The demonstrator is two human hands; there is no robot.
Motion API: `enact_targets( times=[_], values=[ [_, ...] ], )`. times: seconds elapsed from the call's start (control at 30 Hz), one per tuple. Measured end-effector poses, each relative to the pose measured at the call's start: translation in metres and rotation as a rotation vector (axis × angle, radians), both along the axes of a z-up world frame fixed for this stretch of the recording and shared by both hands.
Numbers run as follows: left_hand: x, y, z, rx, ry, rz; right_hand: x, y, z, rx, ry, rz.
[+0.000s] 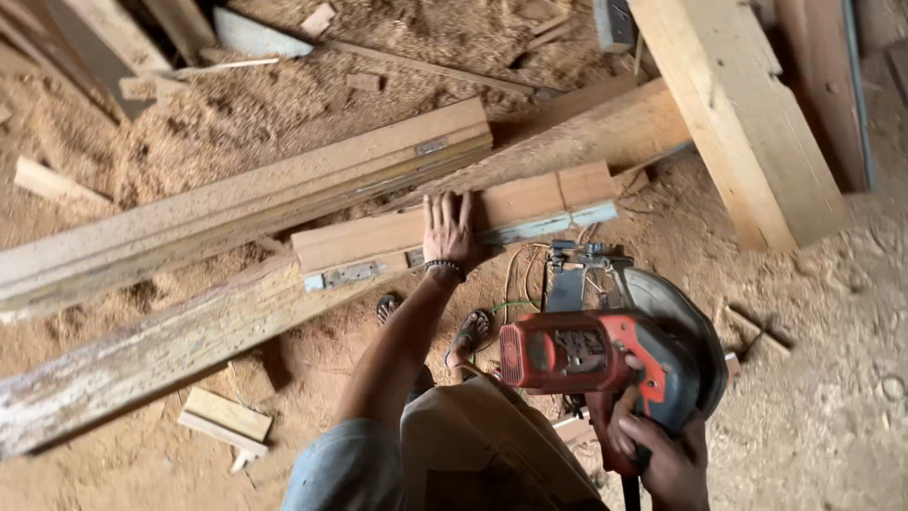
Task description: The person uses a circular saw to cut a wooden beam, placing a small wooden block against it as a guide and repositioning the beam by hand on a pile of wood.
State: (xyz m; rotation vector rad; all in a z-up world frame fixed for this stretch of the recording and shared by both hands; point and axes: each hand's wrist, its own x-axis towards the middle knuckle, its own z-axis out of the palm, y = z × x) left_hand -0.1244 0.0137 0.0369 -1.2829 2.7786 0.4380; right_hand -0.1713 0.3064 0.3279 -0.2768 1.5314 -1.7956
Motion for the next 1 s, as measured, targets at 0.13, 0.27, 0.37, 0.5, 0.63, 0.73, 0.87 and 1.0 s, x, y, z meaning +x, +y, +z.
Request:
enact_targets(
  times=[0.13, 0.27, 0.37, 0.5, 0.63, 0.73, 0.87, 1.0],
  values=[
    [0.059, -0.029, 0.022, 0.149, -0.037, -0.155, -0.004, 0.000, -0.021, 0.090, 0.034, 0.214],
    [0.193, -0.086, 0.000, -0.137, -0.139, -0.248, -0.003, -0.018, -0.034, 0.082, 0.007, 0.407],
    [0.259, -0.108, -0.029, -0.274, 0.087, -0.291, 0.006, -0.038, -0.038, 0.061, -0.010, 0.473],
    [0.248, -0.079, 0.011, 0.230, -0.299, -0.096, 0.029, -0.079, -0.053, -0.090, -0.168, 0.579],
    [0.275, -0.061, 0.002, 0.285, -0.016, -0.062, 0.066, -0.119, -0.078, -0.163, -0.323, 0.623],
    [0.303, -0.058, -0.020, 0.342, 0.278, 0.047, 0.089, -0.139, -0.099, -0.170, -0.476, 0.652],
    [0.322, -0.046, -0.009, 0.445, 0.541, 0.108, 0.101, -0.145, -0.119, -0.146, -0.627, 0.630],
    [0.315, -0.054, -0.016, 0.433, 0.526, 0.154, 0.101, -0.160, -0.121, -0.142, -0.647, 0.662]
  ],
)
